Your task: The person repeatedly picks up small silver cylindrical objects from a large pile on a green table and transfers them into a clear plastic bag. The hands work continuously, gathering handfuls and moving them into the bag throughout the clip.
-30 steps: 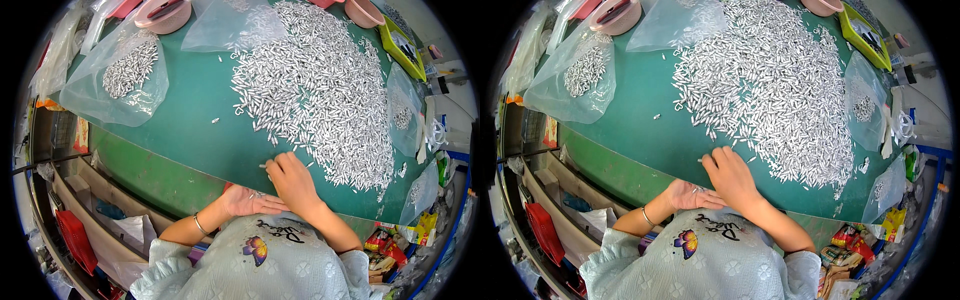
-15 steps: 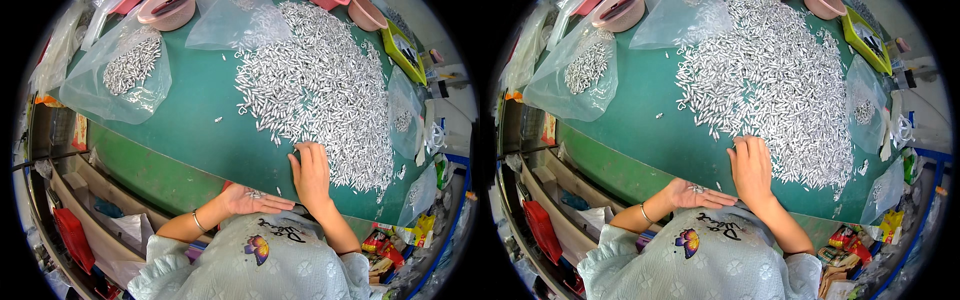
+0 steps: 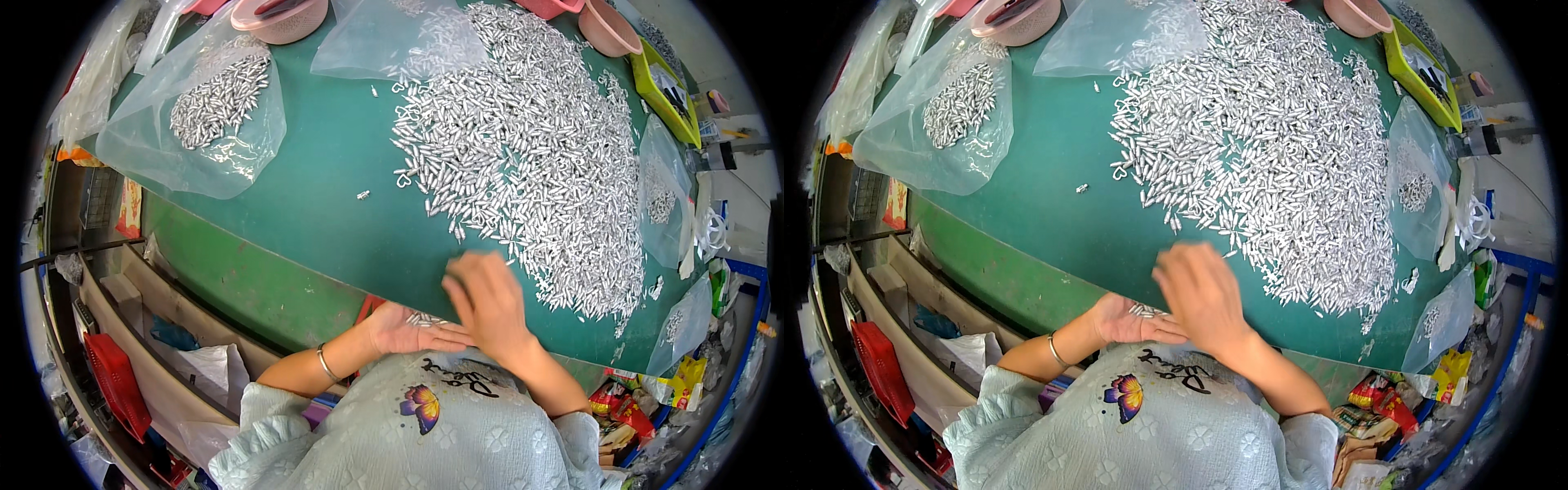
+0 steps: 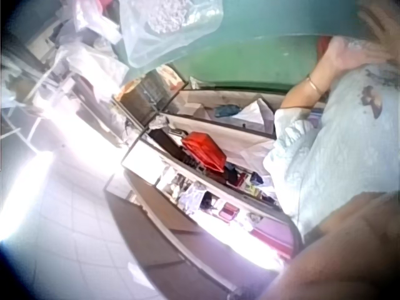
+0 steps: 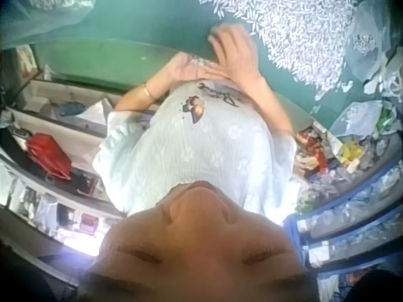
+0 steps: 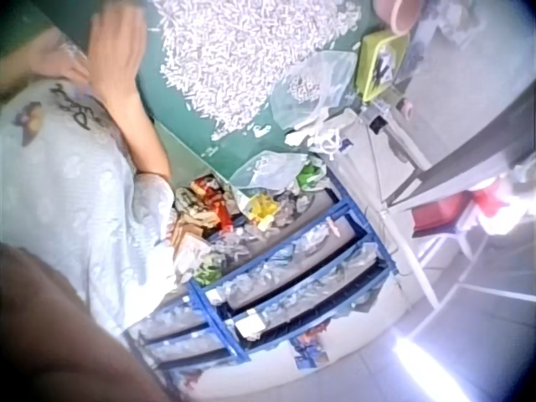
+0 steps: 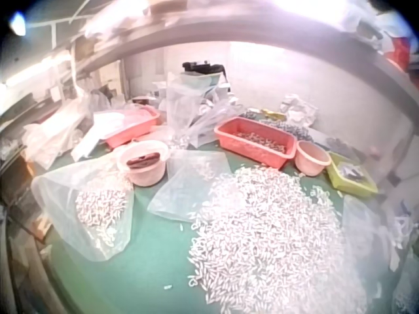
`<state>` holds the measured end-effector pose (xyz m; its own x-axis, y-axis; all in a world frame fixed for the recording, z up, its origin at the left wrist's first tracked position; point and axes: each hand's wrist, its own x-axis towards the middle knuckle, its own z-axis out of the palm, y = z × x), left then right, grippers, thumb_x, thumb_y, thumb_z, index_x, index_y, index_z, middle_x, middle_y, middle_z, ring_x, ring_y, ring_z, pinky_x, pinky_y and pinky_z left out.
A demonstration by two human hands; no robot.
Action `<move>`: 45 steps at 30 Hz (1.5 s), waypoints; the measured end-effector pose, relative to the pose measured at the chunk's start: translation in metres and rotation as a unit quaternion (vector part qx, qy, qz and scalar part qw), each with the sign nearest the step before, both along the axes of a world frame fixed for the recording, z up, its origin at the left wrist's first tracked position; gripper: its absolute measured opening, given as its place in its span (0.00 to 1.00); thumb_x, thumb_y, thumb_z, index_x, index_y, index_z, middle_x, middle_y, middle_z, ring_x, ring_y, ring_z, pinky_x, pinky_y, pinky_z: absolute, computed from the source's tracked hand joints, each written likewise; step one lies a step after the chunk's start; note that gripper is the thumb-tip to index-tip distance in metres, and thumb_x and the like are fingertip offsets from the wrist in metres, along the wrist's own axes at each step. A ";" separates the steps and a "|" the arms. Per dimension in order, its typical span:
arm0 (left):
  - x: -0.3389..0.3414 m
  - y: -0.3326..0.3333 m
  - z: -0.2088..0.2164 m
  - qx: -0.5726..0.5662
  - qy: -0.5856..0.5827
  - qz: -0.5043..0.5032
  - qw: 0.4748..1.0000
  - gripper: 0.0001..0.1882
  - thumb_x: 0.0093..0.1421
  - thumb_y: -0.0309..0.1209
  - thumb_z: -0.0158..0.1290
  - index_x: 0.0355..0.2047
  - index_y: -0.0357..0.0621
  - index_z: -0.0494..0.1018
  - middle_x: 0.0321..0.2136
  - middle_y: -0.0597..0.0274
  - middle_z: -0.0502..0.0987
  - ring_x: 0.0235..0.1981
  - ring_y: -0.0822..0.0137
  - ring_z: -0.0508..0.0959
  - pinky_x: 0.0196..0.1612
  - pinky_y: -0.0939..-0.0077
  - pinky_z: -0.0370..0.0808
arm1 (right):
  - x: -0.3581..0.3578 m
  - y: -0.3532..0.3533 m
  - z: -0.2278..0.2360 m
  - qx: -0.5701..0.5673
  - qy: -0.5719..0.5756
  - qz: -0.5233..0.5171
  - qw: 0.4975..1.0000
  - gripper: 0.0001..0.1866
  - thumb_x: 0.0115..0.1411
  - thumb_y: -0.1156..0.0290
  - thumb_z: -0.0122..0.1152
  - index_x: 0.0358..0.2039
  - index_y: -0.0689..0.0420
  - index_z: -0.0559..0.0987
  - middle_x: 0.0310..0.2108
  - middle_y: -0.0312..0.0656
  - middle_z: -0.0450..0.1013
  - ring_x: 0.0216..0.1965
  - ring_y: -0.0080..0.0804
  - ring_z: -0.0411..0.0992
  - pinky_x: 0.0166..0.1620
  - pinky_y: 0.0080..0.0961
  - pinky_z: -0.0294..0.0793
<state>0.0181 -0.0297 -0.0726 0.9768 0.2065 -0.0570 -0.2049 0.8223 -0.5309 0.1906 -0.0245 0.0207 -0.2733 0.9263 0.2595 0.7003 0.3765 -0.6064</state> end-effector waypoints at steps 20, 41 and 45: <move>0.001 0.008 0.003 0.142 0.007 -0.021 0.990 0.37 0.67 0.56 0.33 0.63 0.37 0.57 0.62 0.41 0.61 0.60 0.38 0.65 0.63 0.45 0.61 | -0.005 0.009 -0.001 -0.048 -0.008 -0.026 0.998 0.14 0.52 0.76 0.62 0.39 0.62 0.73 0.39 0.47 0.66 0.39 0.46 0.69 0.39 0.37 0.71; 0.024 0.000 0.013 0.033 0.064 -0.083 0.994 0.39 0.69 0.53 0.33 0.66 0.31 0.48 0.63 0.22 0.48 0.65 0.31 0.52 0.66 0.50 0.58 | 0.029 -0.027 -0.007 -0.022 -0.163 -0.189 0.968 0.20 0.53 0.74 0.63 0.47 0.61 0.74 0.48 0.48 0.65 0.46 0.48 0.64 0.46 0.40 0.65; 0.026 -0.003 0.011 0.015 0.017 -0.056 0.998 0.38 0.68 0.54 0.33 0.66 0.33 0.48 0.63 0.24 0.49 0.65 0.32 0.53 0.66 0.50 0.57 | 0.031 -0.037 -0.008 -0.022 -0.124 -0.190 0.974 0.19 0.51 0.74 0.65 0.46 0.61 0.76 0.46 0.45 0.67 0.43 0.45 0.65 0.45 0.39 0.66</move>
<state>0.0443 -0.0329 -0.0618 0.9915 0.0975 -0.0866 -0.1279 0.8566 -0.4999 0.2212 -0.0611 0.0129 0.0427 0.9813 0.1878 0.9112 0.0388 -0.4102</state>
